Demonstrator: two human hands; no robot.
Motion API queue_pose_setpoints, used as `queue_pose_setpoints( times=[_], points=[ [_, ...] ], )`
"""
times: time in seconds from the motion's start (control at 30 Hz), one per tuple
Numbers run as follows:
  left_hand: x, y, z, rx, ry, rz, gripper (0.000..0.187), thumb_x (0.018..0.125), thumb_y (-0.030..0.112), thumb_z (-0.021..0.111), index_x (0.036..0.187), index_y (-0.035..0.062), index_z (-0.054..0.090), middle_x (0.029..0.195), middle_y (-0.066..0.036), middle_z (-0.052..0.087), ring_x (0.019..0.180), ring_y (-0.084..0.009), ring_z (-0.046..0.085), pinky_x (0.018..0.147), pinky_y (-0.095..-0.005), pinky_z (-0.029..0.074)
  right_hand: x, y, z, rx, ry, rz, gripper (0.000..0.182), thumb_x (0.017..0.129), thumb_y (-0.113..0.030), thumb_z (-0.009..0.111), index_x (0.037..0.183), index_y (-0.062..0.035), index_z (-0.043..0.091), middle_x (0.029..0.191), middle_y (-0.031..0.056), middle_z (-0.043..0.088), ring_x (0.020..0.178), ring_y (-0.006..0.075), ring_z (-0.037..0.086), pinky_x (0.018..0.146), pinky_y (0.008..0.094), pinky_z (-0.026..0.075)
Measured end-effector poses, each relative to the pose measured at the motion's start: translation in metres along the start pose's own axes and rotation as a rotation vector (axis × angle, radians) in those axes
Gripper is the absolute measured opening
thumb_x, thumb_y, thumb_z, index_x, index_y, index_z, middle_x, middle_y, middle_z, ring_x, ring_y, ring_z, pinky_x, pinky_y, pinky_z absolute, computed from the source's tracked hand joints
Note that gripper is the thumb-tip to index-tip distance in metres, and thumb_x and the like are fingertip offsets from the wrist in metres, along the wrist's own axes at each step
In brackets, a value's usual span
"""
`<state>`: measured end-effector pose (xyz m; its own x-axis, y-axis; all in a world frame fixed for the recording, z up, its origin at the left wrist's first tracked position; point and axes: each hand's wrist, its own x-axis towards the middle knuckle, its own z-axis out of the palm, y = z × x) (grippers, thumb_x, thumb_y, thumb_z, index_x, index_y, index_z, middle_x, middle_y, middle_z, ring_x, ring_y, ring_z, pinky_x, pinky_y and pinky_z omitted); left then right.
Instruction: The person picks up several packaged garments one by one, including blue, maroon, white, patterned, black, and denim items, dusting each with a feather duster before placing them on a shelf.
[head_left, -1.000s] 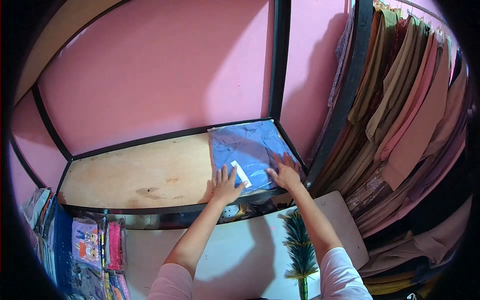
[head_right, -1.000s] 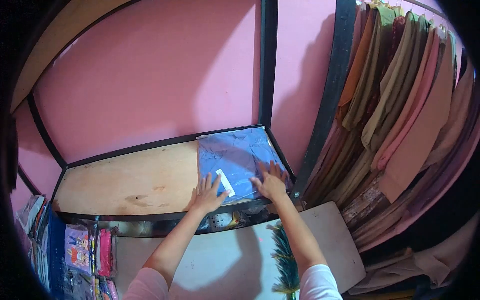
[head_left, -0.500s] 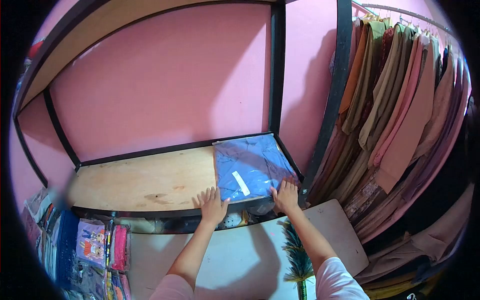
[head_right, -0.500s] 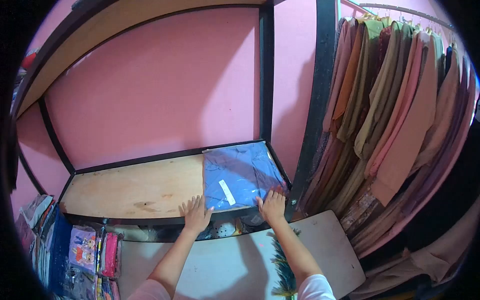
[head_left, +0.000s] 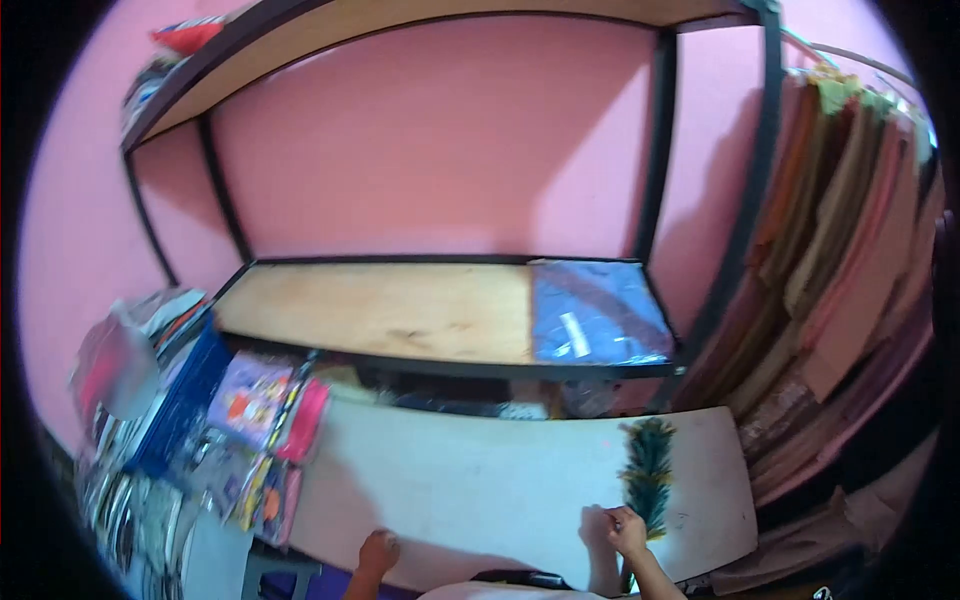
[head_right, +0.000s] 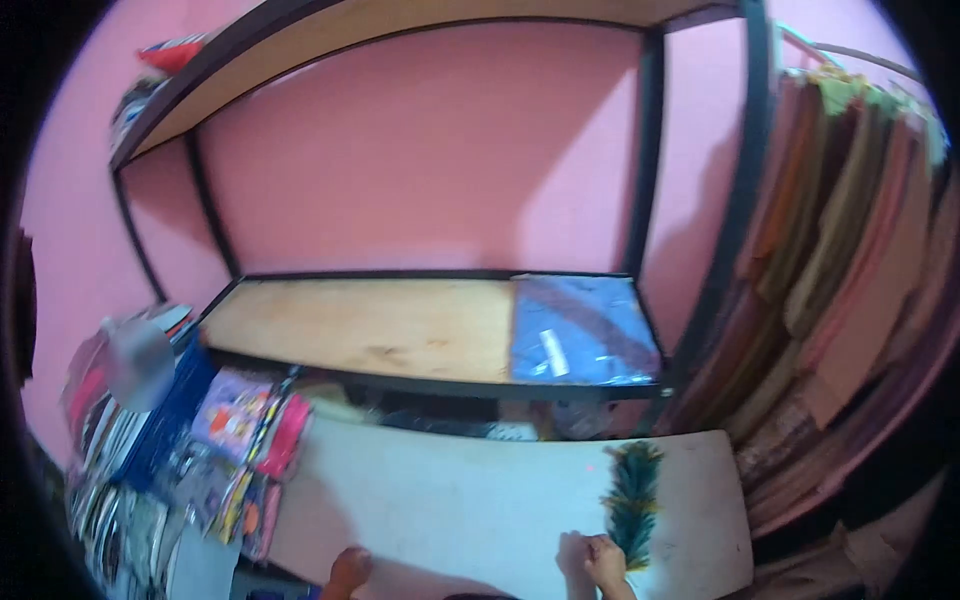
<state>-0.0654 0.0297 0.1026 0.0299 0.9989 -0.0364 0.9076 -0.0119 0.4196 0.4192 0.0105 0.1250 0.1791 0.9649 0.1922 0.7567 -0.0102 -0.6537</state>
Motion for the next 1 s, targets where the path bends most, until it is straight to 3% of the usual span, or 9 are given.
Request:
queue_pose_setpoints(
  times=[0.1, 0.33, 0.4, 0.43, 0.53, 0.6, 0.8, 0.87, 1.0],
  points=[
    [0.009, -0.003, -0.037, -0.037, -0.202, -0.1, 0.023, 0.075, 0.026, 0.053, 0.09, 0.0104, 0.06, 0.092, -0.015, 0.059, 0.087, -0.0331, 0.055, 0.075, -0.0418, 0.045, -0.015, -0.009, 0.016, -0.06, -0.027, -0.052, 0.023, 0.065, -0.004, 0.055, 0.086, -0.0078, 0.062, 0.081, 0.0138, 0.059, 0.071, 0.0305, 0.058, 0.063, 0.038, 0.048],
    [0.064, -0.042, -0.189, 0.074, 0.524, 0.08, 0.015, 0.074, 0.02, 0.056, 0.076, 0.0059, 0.06, 0.079, -0.013, 0.06, 0.073, -0.032, 0.057, 0.067, -0.0403, 0.045, -0.033, -0.044, 0.048, -0.061, 0.005, -0.1, 0.03, 0.067, -0.001, 0.054, 0.097, 0.0006, 0.055, 0.082, 0.0181, 0.057, 0.072, 0.0309, 0.056, 0.066, 0.0397, 0.045],
    [0.073, -0.049, -0.261, 0.065, 0.754, 0.107, 0.01, 0.071, 0.015, 0.057, 0.074, 0.0053, 0.059, 0.078, -0.013, 0.06, 0.074, -0.0314, 0.056, 0.069, -0.0397, 0.044, -0.043, -0.012, 0.077, -0.073, 0.049, -0.016, 0.034, 0.077, -0.021, 0.057, 0.107, -0.006, 0.051, 0.078, 0.0108, 0.059, 0.064, 0.0222, 0.057, 0.056, 0.0307, 0.047],
    [0.073, -0.05, -0.297, 0.123, 0.897, 0.119, 0.008, 0.07, 0.012, 0.057, 0.073, 0.0052, 0.059, 0.077, -0.013, 0.059, 0.075, -0.0312, 0.056, 0.07, -0.0397, 0.043, -0.048, 0.001, 0.087, 0.043, 0.026, 0.034, 0.039, 0.075, -0.009, 0.057, 0.113, -0.0028, 0.048, 0.084, 0.0099, 0.057, 0.066, 0.0179, 0.054, 0.056, 0.0258, 0.046],
    [0.069, -0.1, -0.399, 0.382, 1.089, 0.089, 0.032, 0.062, 0.009, 0.062, 0.092, 0.0043, 0.054, 0.1, -0.013, 0.054, 0.095, -0.0313, 0.049, 0.081, -0.0411, 0.038, -0.049, -0.006, 0.089, 0.139, -0.028, 0.295, 0.039, 0.074, -0.009, 0.057, 0.112, -0.0032, 0.048, 0.085, 0.0095, 0.056, 0.068, 0.02, 0.055, 0.058, 0.0266, 0.046],
    [0.048, -0.118, -0.45, 0.694, 1.302, -0.117, 0.041, 0.061, 0.009, 0.063, 0.101, 0.0042, 0.053, 0.112, -0.014, 0.048, 0.104, -0.0336, 0.044, 0.086, -0.0426, 0.035, -0.051, -0.051, 0.08, -0.062, 0.119, -0.044, 0.039, 0.073, -0.01, 0.058, 0.11, -0.0023, 0.05, 0.082, 0.0116, 0.056, 0.068, 0.0227, 0.055, 0.059, 0.0305, 0.046],
    [-0.001, -0.206, -0.517, 1.15, 1.099, -0.583, 0.049, 0.062, 0.021, 0.069, 0.107, 0.0086, 0.053, 0.112, -0.013, 0.048, 0.105, -0.0314, 0.044, 0.087, -0.0423, 0.035, -0.007, -0.148, 0.1, -0.141, -0.04, 0.121, 0.038, 0.075, -0.014, 0.057, 0.109, 0.0, 0.051, 0.098, 0.0177, 0.055, 0.084, 0.0331, 0.054, 0.071, 0.04, 0.045],
    [-0.005, -0.24, -0.532, 0.794, 0.925, -0.49, 0.038, 0.065, 0.023, 0.067, 0.098, 0.0096, 0.056, 0.096, -0.008, 0.056, 0.093, -0.0252, 0.052, 0.078, -0.0389, 0.04, 0.03, -0.17, 0.141, 0.108, 0.044, 0.022, 0.031, 0.067, 0.0, 0.055, 0.098, 0.0007, 0.055, 0.087, 0.0194, 0.058, 0.077, 0.0331, 0.056, 0.07, 0.0393, 0.045],
    [-0.004, -0.247, -0.548, 0.981, 0.941, -0.384, 0.015, 0.074, 0.021, 0.058, 0.083, 0.0096, 0.057, 0.078, -0.006, 0.059, 0.075, -0.0218, 0.058, 0.07, -0.0351, 0.042, 0.105, -0.352, 0.173, 0.11, -0.229, -0.52, 0.026, 0.07, -0.007, 0.06, 0.096, -0.0024, 0.058, 0.089, 0.0162, 0.058, 0.08, 0.0326, 0.057, 0.068, 0.0366, 0.046]
  ],
)
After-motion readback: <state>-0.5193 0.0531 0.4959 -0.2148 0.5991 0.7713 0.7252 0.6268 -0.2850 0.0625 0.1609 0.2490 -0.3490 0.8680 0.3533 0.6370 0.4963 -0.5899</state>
